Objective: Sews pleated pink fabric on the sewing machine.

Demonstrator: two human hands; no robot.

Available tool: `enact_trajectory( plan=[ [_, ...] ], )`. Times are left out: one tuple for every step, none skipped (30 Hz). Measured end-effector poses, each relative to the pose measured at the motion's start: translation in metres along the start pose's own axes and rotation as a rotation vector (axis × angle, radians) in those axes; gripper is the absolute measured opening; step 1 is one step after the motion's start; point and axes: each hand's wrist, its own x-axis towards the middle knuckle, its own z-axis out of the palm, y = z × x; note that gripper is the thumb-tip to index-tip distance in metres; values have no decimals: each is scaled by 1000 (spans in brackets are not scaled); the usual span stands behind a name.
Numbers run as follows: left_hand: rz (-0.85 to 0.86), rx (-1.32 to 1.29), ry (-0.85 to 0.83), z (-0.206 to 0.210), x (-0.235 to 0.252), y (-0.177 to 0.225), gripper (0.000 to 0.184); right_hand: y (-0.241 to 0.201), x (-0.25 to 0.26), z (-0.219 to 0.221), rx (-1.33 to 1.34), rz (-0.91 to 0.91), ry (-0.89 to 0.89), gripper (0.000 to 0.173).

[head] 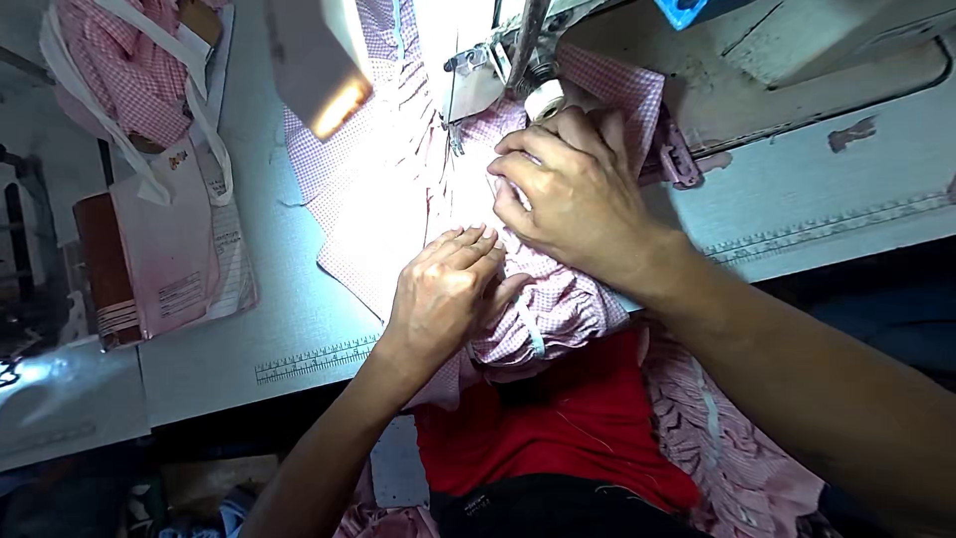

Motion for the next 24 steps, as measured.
enact_trajectory(
  plan=[
    [0,-3,0,0,0,0,35,-1,0,-1,-10,17,-7,39],
    [0,-8,-4,-1,0,0,34,-2,0,-2,-12,16,-6,38],
    [2,-12,-3,-1,0,0,34,-2,-1,-2,-12,4,8,36],
    [4,-18,1,-1,0,-1,33,-2,-1,-2,-9,-14,23,33],
    [5,-22,5,-1,0,-1,33,-2,-1,0,2,-38,40,30],
    [7,-25,4,-1,0,-1,33,-1,-1,2,13,-53,50,28],
    [10,-23,3,0,0,-1,33,-1,-1,3,15,-45,44,28],
    [11,-18,3,0,0,-1,33,-1,-1,2,12,-21,28,31],
    [11,-12,2,0,0,-2,33,-1,-1,0,4,4,7,34],
    [8,-6,3,0,0,-2,33,-2,0,-1,1,19,-10,38],
    [3,-5,1,-1,0,-1,33,-2,0,-2,1,16,-19,38],
    [1,-7,-3,-1,0,-1,33,-3,0,-3,2,2,-17,36],
    [0,-10,-3,-2,1,-1,32,-3,0,-3,3,-16,-5,32],
    [-1,-15,-2,-2,2,-1,32,-3,0,-2,8,-34,10,30],
    [-1,-21,5,-2,2,-1,31,-3,-1,-1,12,-47,17,28],
    [-3,-19,3,-2,3,0,31,-3,-1,1,11,-48,20,27],
    [-6,-14,-2,-3,3,0,32,-2,-1,2,4,-35,21,28],
    [-9,-7,-8,-3,3,1,33,-3,-1,1,-5,-14,13,31],
    [-9,0,-13,-3,3,1,34,-3,-1,1,-9,1,7,34],
    [-8,2,-14,-3,3,2,35,-3,-2,1,-5,7,3,35],
    [-6,-1,-15,-3,3,2,34,-2,-2,1,-2,4,4,36],
    [-7,-4,-18,-3,2,1,34,-1,-3,1,1,-7,12,35],
    [-8,-6,-23,-3,2,1,34,-1,-3,1,13,-22,25,34],
    [-8,-7,-28,-3,2,1,34,0,-4,2,29,-42,34,32]
  ],
)
